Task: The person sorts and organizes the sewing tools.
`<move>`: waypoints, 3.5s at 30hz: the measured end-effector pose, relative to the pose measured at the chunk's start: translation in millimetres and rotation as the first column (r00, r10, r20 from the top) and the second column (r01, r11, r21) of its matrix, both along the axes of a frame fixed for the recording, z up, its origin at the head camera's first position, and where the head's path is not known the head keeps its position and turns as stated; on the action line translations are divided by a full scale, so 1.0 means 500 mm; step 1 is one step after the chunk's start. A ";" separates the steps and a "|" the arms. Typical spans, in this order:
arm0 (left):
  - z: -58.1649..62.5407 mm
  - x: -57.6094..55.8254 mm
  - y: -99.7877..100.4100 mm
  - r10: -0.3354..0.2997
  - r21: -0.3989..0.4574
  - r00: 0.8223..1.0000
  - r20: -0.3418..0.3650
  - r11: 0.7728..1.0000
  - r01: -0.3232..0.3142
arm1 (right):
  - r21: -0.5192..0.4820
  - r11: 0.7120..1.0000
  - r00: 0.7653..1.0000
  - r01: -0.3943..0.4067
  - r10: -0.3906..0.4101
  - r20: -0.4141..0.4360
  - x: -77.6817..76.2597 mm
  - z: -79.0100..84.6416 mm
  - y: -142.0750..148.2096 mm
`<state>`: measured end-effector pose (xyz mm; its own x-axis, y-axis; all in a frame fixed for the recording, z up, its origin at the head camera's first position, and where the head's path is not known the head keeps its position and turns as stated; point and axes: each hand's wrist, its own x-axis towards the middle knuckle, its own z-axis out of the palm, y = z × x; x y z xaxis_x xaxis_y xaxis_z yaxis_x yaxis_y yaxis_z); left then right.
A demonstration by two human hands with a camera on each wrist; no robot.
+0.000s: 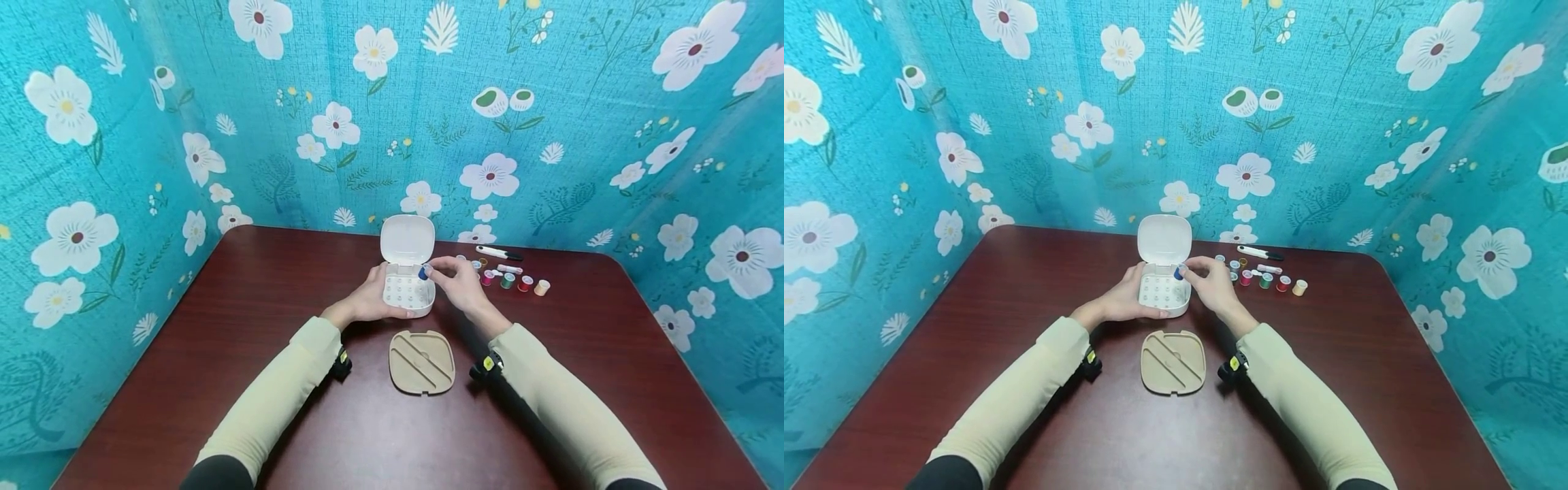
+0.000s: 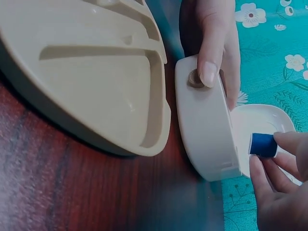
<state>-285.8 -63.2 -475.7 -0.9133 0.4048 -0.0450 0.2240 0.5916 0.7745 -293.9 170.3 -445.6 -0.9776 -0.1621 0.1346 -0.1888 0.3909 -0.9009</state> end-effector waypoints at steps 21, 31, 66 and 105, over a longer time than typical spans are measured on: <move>0.000 0.005 0.000 -0.006 0.007 0.999 -0.032 1.000 0.006 | 0.150 0.971 0.970 -0.184 0.204 -0.134 -0.043 -0.010 -0.013; 0.002 0.004 0.000 -0.008 0.005 1.000 -0.029 1.000 0.008 | 0.203 0.955 0.964 -0.216 0.242 -0.112 -0.052 -0.004 -0.030; 0.003 0.005 -0.002 -0.031 0.007 0.999 -0.036 0.999 0.032 | 0.447 0.863 0.915 -0.235 0.351 -0.197 -0.080 -0.017 -0.085; -0.005 -0.001 -0.002 -0.007 -0.051 1.000 0.012 0.999 0.007 | 0.558 0.800 0.908 -0.219 0.377 -0.184 -0.069 -0.004 -0.132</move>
